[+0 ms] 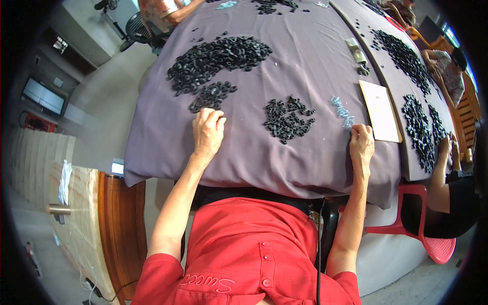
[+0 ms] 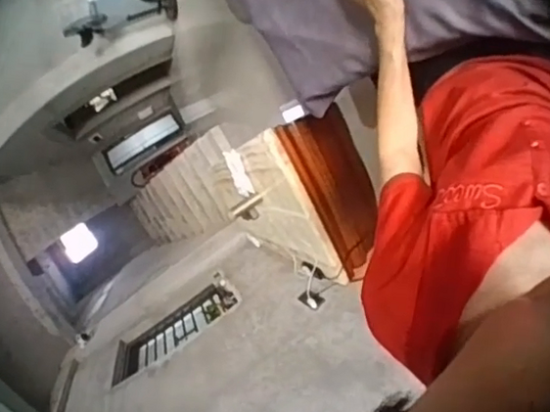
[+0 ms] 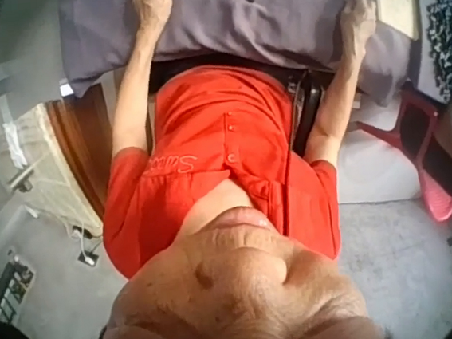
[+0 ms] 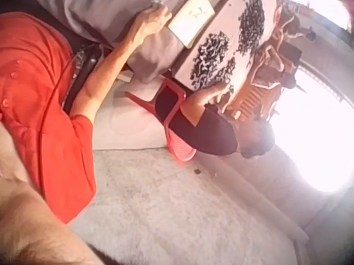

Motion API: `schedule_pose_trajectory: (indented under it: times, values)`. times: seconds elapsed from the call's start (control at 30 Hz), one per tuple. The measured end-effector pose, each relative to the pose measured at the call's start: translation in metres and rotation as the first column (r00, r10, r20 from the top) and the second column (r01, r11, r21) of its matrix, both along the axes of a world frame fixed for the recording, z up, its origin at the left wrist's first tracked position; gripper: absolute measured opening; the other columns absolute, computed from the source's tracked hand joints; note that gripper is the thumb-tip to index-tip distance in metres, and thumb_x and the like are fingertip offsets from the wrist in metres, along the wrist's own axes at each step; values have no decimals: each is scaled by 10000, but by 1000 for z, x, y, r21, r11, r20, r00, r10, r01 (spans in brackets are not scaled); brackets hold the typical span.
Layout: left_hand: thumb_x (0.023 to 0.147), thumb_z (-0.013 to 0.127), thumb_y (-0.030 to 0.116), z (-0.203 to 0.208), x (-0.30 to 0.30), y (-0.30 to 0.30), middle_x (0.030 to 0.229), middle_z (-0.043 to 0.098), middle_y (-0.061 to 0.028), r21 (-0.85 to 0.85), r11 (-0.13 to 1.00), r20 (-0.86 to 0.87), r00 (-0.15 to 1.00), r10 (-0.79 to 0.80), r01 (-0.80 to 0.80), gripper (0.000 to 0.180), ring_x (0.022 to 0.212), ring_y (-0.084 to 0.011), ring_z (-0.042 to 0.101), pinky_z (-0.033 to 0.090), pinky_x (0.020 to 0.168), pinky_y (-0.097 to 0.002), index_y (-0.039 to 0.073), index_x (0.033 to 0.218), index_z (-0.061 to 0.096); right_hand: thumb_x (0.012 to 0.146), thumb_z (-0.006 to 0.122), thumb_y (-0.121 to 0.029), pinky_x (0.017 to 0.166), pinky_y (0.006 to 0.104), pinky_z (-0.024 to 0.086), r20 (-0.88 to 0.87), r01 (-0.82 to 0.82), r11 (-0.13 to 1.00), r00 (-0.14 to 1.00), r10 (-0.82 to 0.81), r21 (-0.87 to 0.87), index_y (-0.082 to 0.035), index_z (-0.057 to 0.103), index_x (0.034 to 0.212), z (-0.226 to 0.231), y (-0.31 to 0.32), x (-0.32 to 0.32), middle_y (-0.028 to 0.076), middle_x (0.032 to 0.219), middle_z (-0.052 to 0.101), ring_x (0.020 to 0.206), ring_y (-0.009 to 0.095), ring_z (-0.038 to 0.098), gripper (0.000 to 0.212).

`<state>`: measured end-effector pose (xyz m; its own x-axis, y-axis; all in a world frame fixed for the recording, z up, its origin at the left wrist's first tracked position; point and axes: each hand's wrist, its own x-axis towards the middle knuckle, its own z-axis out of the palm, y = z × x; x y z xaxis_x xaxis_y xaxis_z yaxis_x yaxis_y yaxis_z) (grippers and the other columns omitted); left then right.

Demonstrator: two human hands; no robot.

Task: The person picks up a black plastic component and a small metal pin by hand, inserts the pin into the component, and places the assembled piece onto the table, repeating the process.

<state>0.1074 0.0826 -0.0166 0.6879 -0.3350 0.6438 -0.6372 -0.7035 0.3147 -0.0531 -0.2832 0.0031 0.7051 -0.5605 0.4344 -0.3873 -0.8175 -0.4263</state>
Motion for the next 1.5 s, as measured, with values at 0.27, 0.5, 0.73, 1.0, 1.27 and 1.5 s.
schedule_pose_trajectory:
  times: [0.27, 0.5, 0.73, 1.0, 1.27, 1.5]
  values:
    - [773, 653, 127, -3, -1, 1, 919, 512, -77, -3, 999, -68, 997, 44, -44, 158, 887, -273, 513, 399, 759, -407, 84, 911, 589, 882, 500, -101, 706, 414, 444, -1, 70, 997, 998, -70, -29, -42, 504, 940, -11, 3, 1, 132, 915, 547, 840, 315, 566, 83]
    - [750, 662, 100, -6, 1, 2, 915, 510, -89, -83, 995, -41, 998, 51, -55, 158, 880, -279, 514, 405, 776, -407, 58, 886, 592, 875, 506, -79, 718, 401, 441, 51, 59, 998, 997, -60, 28, -29, 506, 947, -12, 4, 2, 146, 869, 573, 814, 319, 575, 88]
    - [719, 648, 52, -4, 3, 5, 919, 510, -97, -74, 997, -36, 999, 4, -6, 198, 869, -283, 509, 414, 775, -402, 58, 912, 603, 859, 531, -34, 701, 315, 448, 312, -15, 952, 946, -86, 307, -7, 553, 963, -10, 1, -4, 77, 796, 560, 736, 194, 548, 110]
    - [860, 570, 53, 32, -29, -27, 950, 563, -38, -716, 696, -413, 769, -489, 58, 212, 768, -105, 568, 491, 709, -235, 26, 1066, 611, 859, 551, -3, 712, 222, 437, 444, -456, 782, 858, 260, 424, -9, 585, 971, 50, 87, 13, 34, 836, 586, 773, 99, 535, 118]
    - [950, 460, 113, 29, -65, -59, 912, 612, -63, -916, 223, -288, 158, -945, -334, 195, 767, -124, 589, 494, 702, -254, 38, 1099, 562, 823, 566, 17, 614, 276, 441, 389, -664, 606, 747, 539, 438, -11, 599, 915, 29, 154, 11, 100, 789, 546, 663, 191, 540, 101]
    - [956, 471, 168, 19, -82, -73, 865, 622, -58, -888, 348, -426, 250, -870, -301, 195, 679, -102, 594, 500, 646, -229, 50, 1080, 565, 815, 585, 19, 600, 243, 429, 447, -679, 587, 733, 512, 441, -14, 615, 911, 19, 156, 12, 64, 785, 560, 646, 129, 519, 106]
